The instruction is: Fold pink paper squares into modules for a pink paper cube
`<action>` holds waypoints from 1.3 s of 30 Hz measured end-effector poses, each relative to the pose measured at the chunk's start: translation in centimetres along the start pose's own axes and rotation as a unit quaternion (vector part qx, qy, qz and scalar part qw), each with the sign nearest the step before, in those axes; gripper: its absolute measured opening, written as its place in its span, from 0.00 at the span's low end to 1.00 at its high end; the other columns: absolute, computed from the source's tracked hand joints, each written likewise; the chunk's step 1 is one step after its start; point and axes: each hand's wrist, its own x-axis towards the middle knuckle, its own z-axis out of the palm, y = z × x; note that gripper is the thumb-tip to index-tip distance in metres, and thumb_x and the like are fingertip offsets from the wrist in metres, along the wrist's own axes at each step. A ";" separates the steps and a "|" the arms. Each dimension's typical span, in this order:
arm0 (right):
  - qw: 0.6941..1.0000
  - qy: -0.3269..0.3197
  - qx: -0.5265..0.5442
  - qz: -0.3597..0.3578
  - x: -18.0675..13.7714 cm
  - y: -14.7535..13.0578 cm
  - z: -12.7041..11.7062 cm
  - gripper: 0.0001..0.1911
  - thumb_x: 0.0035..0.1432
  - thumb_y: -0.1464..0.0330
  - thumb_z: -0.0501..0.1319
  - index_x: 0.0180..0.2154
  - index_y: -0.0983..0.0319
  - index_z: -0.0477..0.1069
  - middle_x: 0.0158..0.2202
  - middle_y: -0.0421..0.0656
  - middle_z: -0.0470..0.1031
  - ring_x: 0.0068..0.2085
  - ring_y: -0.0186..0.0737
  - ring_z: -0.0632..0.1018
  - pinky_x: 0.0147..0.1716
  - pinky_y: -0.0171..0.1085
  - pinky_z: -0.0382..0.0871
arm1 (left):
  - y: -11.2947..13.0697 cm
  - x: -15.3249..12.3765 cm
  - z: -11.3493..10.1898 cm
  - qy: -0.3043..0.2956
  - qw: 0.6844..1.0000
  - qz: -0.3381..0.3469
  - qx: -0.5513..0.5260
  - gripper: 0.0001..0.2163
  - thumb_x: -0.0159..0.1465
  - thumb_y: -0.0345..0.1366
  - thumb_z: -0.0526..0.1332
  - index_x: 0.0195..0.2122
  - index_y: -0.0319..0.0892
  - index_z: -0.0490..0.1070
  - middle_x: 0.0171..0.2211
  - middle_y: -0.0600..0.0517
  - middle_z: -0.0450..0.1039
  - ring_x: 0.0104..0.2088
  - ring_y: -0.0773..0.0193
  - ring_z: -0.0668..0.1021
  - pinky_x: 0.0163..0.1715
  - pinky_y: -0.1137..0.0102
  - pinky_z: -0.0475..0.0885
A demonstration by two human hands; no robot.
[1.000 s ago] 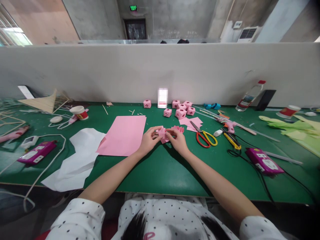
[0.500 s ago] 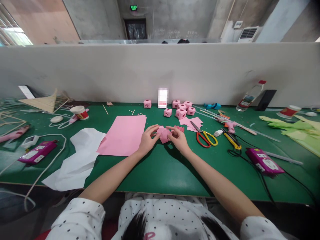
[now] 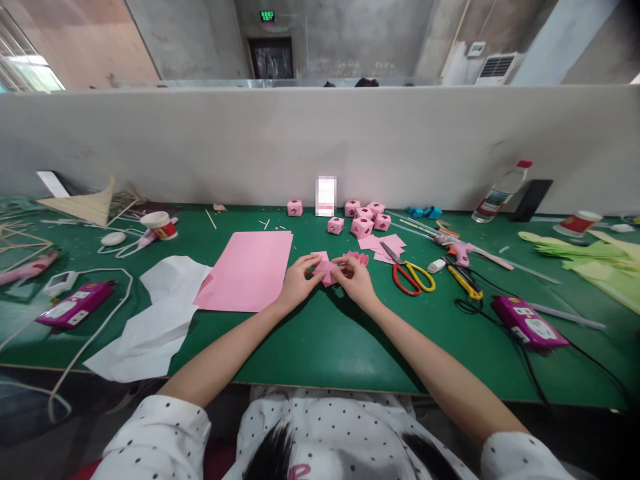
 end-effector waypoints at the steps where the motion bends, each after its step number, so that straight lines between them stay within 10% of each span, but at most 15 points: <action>1: 1.000 0.001 -0.009 -0.001 0.0 -0.1 0.0 0.13 0.53 0.63 0.63 0.41 0.61 0.72 0.29 0.42 0.77 0.30 0.38 0.78 0.30 0.36 0.72 | 0.0 0.0 0.0 -0.001 1.000 0.001 0.007 0.17 0.60 0.34 0.65 0.51 0.41 0.75 0.55 0.43 0.71 0.51 0.55 0.77 0.46 0.62 0.78; 32: 0.997 0.044 -0.064 -0.006 0.0 -0.6 -0.1 0.16 0.56 0.54 0.61 0.33 0.60 0.72 0.31 0.44 0.77 0.32 0.42 0.77 0.30 0.38 0.69 | 1.7 -0.3 -0.2 -0.021 1.000 -0.003 0.020 0.13 0.63 0.35 0.61 0.49 0.41 0.74 0.47 0.45 0.76 0.40 0.62 0.79 0.39 0.67 0.77; 39: 0.997 0.077 0.013 0.024 -0.2 -0.6 0.6 0.19 0.53 0.50 0.63 0.31 0.61 0.71 0.29 0.42 0.75 0.30 0.38 0.73 0.30 0.36 0.68 | 1.1 -0.5 0.0 -0.007 0.990 0.049 0.130 0.24 0.60 0.43 0.65 0.57 0.43 0.67 0.54 0.43 0.69 0.51 0.54 0.75 0.48 0.61 0.75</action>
